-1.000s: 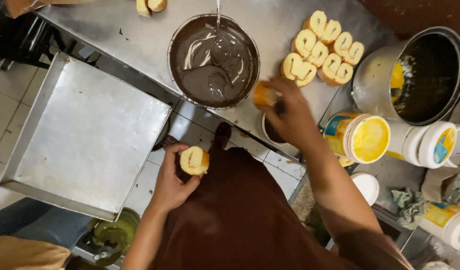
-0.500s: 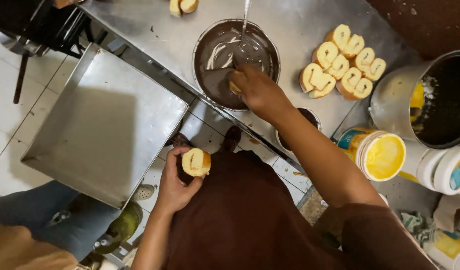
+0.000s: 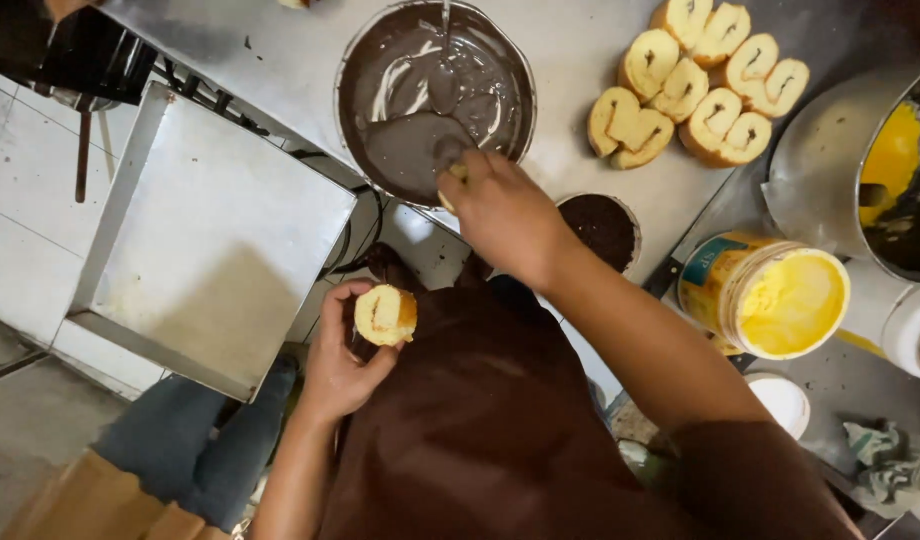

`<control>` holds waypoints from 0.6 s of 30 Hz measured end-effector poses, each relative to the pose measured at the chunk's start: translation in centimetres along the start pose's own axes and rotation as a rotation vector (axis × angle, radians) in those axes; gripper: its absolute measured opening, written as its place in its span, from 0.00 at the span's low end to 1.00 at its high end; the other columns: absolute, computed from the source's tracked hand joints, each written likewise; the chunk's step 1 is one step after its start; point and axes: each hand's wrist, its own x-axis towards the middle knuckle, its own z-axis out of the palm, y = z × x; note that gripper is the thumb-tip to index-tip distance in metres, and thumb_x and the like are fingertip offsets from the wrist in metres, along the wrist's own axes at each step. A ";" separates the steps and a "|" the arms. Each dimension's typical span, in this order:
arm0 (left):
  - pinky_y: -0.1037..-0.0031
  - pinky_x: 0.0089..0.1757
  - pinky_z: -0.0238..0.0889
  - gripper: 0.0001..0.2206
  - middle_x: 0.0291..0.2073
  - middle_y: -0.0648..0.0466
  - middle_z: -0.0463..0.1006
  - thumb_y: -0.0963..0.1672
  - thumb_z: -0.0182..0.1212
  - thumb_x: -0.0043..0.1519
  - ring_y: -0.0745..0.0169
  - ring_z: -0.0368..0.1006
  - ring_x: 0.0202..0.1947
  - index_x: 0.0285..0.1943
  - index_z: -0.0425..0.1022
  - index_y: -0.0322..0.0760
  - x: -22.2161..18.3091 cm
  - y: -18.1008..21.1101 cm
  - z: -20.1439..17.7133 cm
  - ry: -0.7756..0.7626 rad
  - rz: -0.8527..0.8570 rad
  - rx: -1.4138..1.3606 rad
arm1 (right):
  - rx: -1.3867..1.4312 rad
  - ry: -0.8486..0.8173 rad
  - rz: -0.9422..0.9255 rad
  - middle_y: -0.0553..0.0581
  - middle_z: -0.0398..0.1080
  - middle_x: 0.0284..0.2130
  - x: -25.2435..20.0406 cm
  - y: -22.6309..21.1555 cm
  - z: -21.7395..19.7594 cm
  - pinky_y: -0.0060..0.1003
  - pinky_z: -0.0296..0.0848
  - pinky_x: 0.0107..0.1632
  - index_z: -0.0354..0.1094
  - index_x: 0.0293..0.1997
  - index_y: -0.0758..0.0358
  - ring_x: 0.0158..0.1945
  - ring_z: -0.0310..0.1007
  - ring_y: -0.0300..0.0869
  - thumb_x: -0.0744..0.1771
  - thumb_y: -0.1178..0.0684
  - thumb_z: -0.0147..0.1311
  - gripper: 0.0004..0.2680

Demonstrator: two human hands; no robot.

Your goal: Dipping bread bites into chocolate glaze and sprinkles and arranging them on a tray, then applying glaze with a spatula.

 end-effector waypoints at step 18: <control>0.68 0.41 0.63 0.28 0.46 0.44 0.67 0.36 0.66 0.43 0.55 0.64 0.45 0.53 0.57 0.27 6.1 0.3 2.1 -0.047 0.152 -0.147 | -0.079 0.122 0.370 0.67 0.62 0.45 -13.4 1.8 -0.9 0.43 0.73 0.43 0.61 0.51 0.61 0.45 0.68 0.56 0.61 0.60 0.52 0.14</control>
